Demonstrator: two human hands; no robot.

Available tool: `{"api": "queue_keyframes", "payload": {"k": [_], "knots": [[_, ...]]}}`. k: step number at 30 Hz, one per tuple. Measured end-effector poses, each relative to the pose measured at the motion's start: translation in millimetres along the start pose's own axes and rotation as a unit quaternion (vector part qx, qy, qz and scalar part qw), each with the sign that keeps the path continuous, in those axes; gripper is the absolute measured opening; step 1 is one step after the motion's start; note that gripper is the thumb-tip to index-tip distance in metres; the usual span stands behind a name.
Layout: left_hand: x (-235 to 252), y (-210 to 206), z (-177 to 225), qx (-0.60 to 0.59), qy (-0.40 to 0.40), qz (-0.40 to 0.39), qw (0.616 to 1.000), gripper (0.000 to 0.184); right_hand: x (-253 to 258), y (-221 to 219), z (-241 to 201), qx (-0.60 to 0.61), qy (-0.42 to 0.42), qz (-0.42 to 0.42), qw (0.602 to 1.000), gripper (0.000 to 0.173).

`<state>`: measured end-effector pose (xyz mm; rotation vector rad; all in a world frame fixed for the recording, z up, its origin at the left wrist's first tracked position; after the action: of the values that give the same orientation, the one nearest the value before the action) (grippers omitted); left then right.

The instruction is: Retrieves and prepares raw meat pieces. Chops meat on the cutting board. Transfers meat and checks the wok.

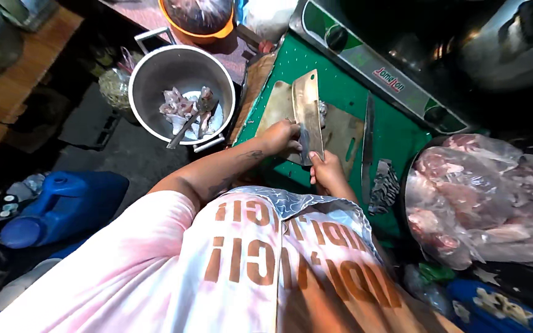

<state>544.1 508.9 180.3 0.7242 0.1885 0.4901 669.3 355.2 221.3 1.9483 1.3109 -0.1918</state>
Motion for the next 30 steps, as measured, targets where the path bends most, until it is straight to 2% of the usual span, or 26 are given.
{"api": "queue_keyframes", "payload": {"k": [3,5,8,11,13,16,19,21,25,30], "knots": [[23.9,16.5,6.2,-0.019,0.012,0.049,0.999,0.035,-17.8,26.4,-0.1,0.04,0.009,0.062,0.997,0.033],[43.5,29.7,2.1,-0.013,0.069,0.082,0.994,0.028,-26.6,40.1,7.5,0.065,0.017,0.097,0.993,0.03],[77.2,34.6,-13.5,0.043,0.129,0.069,0.988,0.033,-36.1,52.2,16.4,0.104,0.016,0.126,0.986,0.028],[89.9,34.1,-15.9,0.074,0.132,0.05,0.987,0.026,-40.4,53.7,20.7,0.118,0.014,0.125,0.985,0.027],[81.8,39.7,-10.9,0.05,0.14,0.054,0.987,0.026,-43.5,49.8,18.5,0.116,0.01,0.113,0.987,0.026],[42.6,56.1,7.1,0.026,0.12,0.081,0.989,0.024,-45.4,39.6,11.3,0.112,0.011,0.07,0.991,0.026],[-3.7,55.1,10.8,0.059,0.09,0.05,0.993,0.012,-43.4,25.5,4.6,0.084,0.013,0.024,0.996,0.028],[-27.2,41.8,1.1,0.075,0.089,0.022,0.993,0.014,-40.2,14.9,1.1,0.05,0.013,0.001,0.999,0.029],[-46.7,17.2,-18.2,0.063,0.032,0.103,0.992,0.013,-36.5,-3.0,-4.4,-0.033,0.021,-0.035,0.999,0.031],[-52.3,11.8,-18.5,0.036,0.042,0.141,0.988,0.014,-34.7,-12.3,-3.5,-0.114,0.042,-0.054,0.991,0.032]]}}
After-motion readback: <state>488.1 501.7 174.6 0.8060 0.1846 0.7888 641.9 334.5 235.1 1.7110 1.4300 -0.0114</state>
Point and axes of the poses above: each hand's wrist, its own x-axis towards the middle knuckle, its own y-axis out of the back of the hand, z = x × y, the point moved 2 cm from there along x, towards the middle knuckle, and after that the axes turned 7 degrees about y, right-handed, at the moved point
